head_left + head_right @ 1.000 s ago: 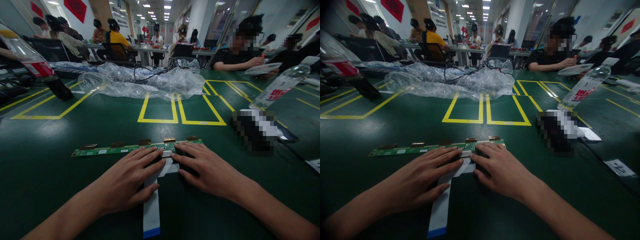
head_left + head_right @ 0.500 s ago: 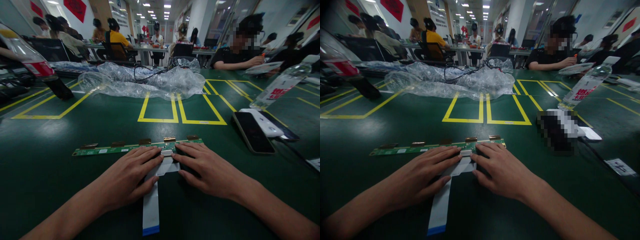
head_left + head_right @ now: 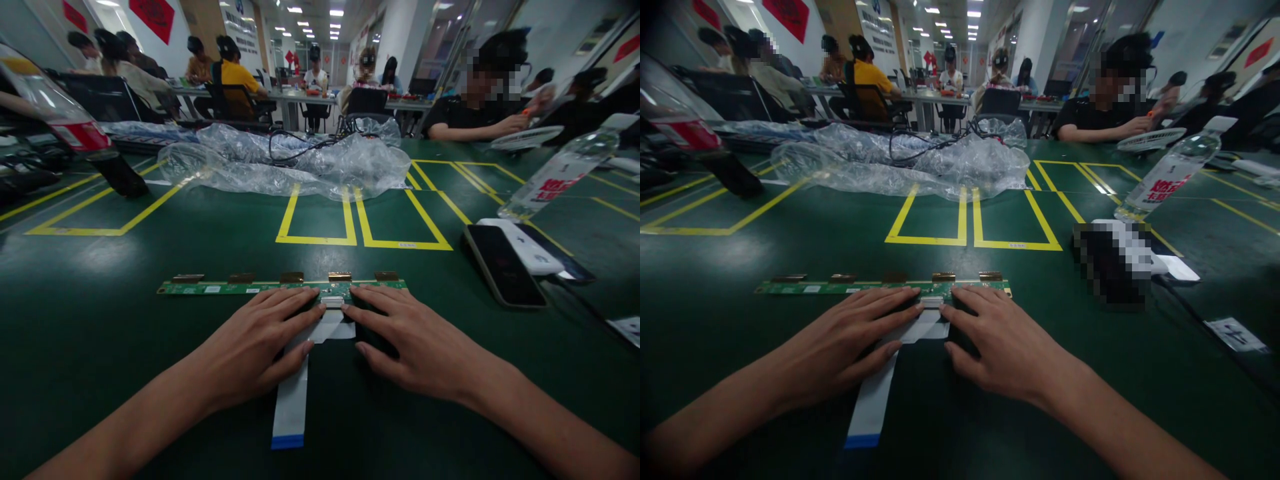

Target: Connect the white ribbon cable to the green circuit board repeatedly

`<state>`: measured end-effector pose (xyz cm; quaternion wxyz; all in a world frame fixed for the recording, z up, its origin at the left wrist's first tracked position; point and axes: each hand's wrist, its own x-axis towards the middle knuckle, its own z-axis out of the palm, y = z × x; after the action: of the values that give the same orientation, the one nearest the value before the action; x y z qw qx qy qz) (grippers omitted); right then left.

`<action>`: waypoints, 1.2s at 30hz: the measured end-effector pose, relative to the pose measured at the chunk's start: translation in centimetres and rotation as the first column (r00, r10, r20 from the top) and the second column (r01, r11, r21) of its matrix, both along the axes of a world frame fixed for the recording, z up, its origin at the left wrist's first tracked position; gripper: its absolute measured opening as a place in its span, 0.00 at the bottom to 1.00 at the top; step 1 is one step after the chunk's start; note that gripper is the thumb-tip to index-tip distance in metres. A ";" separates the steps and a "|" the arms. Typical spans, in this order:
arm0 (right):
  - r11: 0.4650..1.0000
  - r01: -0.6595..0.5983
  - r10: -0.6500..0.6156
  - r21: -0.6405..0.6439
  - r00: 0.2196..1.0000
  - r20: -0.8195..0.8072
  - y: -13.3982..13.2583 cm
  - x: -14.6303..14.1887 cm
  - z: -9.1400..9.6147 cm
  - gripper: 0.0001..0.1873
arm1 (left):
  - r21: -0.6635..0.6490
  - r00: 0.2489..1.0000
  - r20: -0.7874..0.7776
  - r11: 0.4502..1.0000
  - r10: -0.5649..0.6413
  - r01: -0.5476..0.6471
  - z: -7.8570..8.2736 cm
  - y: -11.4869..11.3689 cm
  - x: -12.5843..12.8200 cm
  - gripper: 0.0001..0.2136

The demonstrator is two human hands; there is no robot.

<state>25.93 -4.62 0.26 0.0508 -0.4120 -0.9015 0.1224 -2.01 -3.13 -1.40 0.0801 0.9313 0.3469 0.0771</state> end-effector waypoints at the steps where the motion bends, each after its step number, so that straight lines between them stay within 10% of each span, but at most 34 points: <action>1: 1.000 0.007 -0.007 0.001 1.000 0.003 0.0 0.0 0.0 0.28 | 0.006 1.000 0.014 1.000 -0.006 0.006 0.0 0.1 -0.1 0.23; 36: 0.999 0.033 -0.033 0.027 0.999 -0.001 0.0 -0.2 -0.8 0.29 | -0.019 1.000 0.030 1.000 -0.008 0.009 -0.1 0.3 -0.4 0.24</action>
<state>25.74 -4.61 -0.55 0.0585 -0.4260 -0.8962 0.1092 -2.38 -2.83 -1.54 0.0942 0.9307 0.3424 0.0873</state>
